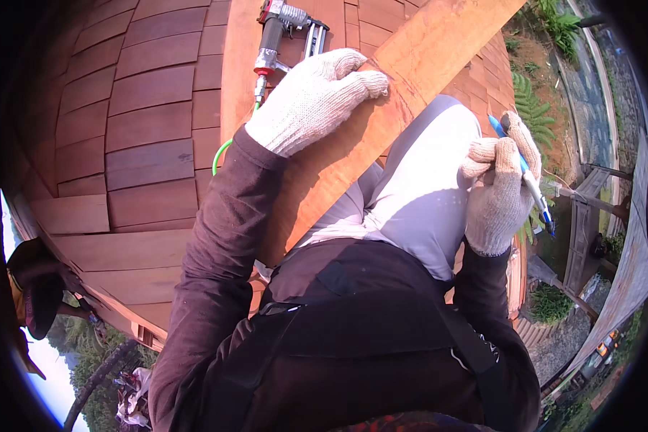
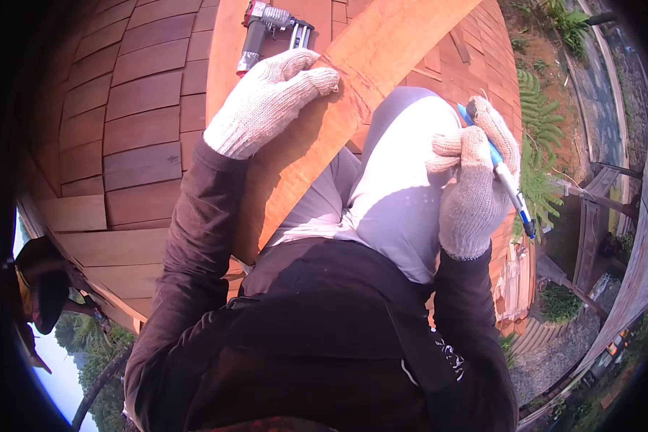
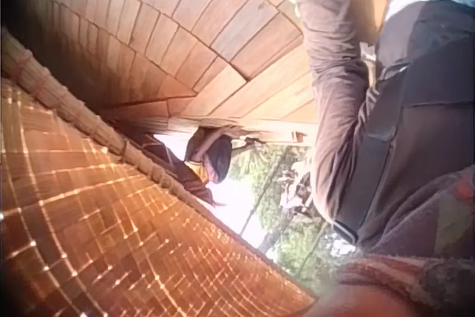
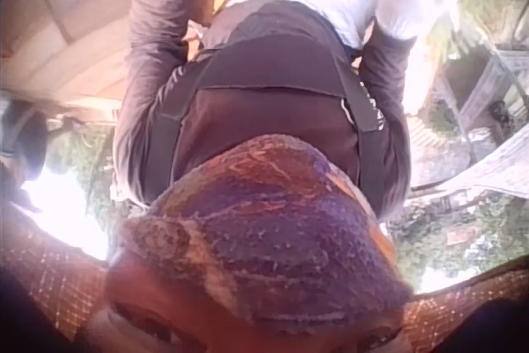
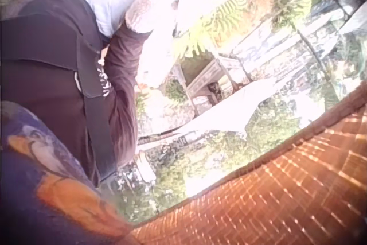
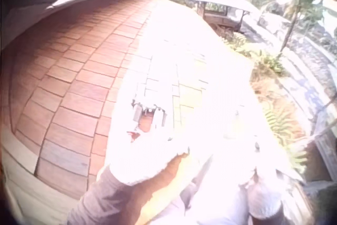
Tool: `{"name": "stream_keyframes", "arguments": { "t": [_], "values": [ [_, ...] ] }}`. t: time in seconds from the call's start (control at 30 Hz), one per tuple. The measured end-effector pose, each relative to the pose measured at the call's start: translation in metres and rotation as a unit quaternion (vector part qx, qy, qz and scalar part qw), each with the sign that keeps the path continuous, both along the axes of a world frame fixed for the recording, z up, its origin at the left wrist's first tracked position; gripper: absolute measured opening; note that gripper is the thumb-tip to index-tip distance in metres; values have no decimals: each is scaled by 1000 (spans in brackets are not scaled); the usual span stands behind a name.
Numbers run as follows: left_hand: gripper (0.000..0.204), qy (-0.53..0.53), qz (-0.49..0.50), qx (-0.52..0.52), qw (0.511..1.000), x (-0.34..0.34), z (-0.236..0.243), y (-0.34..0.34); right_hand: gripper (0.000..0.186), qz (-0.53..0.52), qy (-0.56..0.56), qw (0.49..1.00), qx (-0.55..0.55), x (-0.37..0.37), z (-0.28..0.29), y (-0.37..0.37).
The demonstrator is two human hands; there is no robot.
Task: The person positions wooden shingles onto a sloped roof and secures them using a pneumatic nail gun. They use a blue pen to mark a shingle held on their lap before placing and nailing it.
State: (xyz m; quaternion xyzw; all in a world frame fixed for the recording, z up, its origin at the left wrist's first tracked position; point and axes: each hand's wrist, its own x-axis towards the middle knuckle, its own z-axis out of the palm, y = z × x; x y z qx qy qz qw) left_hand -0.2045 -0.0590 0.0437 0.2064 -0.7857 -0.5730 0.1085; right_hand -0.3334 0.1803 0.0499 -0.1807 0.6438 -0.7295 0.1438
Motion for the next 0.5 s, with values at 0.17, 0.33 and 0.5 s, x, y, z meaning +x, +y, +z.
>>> {"name": "stream_keyframes", "arguments": {
  "t": [0.17, 0.33, 0.5],
  "values": [
    [34, 16, 167, -25, 985, 82, 33, -60, 30, 147, 43, 987, 41, 13, -4, -31],
    [34, -23, 363, -101, 926, 201, 30, -78, 29, 291, 27, 952, 96, 14, 0, -54],
    [34, -32, 478, -112, 871, 272, 16, -46, 39, 366, 114, 921, 70, 20, 3, -77]
  ]
}}
